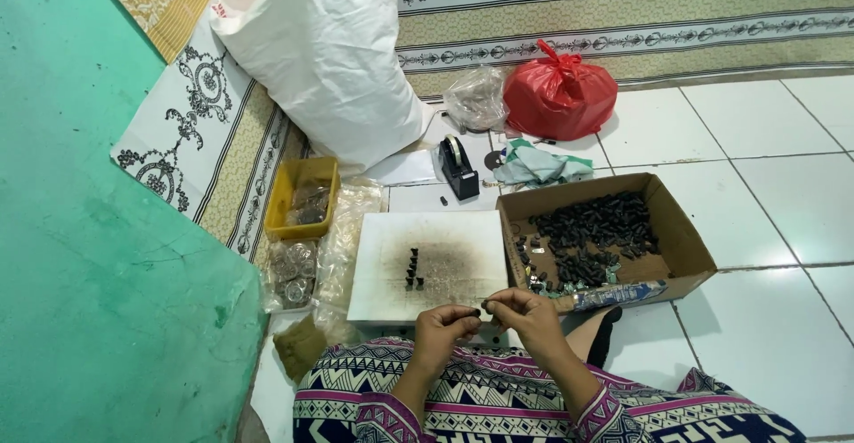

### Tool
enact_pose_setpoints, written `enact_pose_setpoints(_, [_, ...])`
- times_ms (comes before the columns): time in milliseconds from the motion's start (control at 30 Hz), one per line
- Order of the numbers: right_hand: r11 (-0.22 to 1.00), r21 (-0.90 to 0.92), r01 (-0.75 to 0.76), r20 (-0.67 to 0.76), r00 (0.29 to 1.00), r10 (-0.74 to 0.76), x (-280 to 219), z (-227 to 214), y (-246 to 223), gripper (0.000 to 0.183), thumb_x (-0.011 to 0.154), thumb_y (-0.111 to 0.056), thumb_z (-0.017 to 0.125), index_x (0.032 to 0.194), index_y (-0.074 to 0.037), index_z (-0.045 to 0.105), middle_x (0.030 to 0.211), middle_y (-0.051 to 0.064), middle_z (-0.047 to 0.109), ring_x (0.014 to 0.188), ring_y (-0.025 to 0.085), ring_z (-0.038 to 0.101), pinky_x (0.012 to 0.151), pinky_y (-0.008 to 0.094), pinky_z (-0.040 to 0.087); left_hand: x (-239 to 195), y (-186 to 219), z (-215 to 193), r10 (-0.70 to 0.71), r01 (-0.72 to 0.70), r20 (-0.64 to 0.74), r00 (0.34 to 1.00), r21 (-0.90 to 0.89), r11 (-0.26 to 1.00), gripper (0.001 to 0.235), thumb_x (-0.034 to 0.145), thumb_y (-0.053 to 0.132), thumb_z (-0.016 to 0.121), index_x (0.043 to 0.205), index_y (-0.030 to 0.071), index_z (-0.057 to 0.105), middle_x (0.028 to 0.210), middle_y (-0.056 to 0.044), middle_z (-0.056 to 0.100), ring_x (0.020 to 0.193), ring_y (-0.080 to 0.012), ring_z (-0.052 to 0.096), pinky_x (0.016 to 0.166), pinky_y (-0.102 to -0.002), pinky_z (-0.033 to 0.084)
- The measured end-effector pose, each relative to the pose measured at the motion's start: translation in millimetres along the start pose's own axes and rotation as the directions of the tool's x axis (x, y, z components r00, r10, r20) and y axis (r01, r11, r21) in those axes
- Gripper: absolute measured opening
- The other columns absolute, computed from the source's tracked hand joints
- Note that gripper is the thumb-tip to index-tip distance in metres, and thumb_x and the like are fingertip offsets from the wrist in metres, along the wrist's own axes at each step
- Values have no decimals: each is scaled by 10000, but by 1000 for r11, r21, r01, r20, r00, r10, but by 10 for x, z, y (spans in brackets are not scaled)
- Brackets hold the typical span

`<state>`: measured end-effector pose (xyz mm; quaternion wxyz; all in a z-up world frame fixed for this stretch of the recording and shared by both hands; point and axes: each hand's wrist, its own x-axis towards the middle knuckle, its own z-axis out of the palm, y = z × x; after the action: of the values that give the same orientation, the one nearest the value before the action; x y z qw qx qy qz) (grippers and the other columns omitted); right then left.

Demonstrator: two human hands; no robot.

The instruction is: Assembling small black metal components into a grid on a white board template.

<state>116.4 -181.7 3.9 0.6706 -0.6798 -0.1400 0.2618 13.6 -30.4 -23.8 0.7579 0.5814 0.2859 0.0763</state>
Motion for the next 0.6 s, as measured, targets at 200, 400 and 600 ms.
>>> enact_pose_setpoints(200, [982, -186, 5, 14, 1000, -2, 11, 20, 88, 85, 882, -86, 775, 929, -33, 822, 814, 76, 769, 666, 151, 683, 574, 275, 623, 15, 10, 16, 1, -1, 0, 1000, -34, 999, 214, 811, -42, 820, 1025, -42, 813, 858, -171, 809, 725, -232, 768, 656, -319, 678])
enact_pose_setpoints(400, [847, -505, 166, 83, 986, -144, 62, -10, 131, 87, 879, -167, 751, 889, -121, 824, 800, 8, 767, 696, 111, 651, 600, 266, 517, -34, 57, 31, 6, -5, -4, 1000, 32, 999, 201, 820, -23, 816, 1021, -18, 822, 903, -164, 821, 753, -227, 782, 690, -311, 706])
enact_pose_setpoints(600, [744, -663, 90, 148, 989, 12, 18, 31, -11, 75, 880, -166, 731, 871, -130, 796, 795, 9, 765, 721, 121, 668, 617, 270, 520, 69, -127, 10, 34, -34, 0, 999, 170, 985, 150, 830, -11, 810, 974, 23, 836, 873, -134, 817, 746, -201, 775, 710, -277, 706])
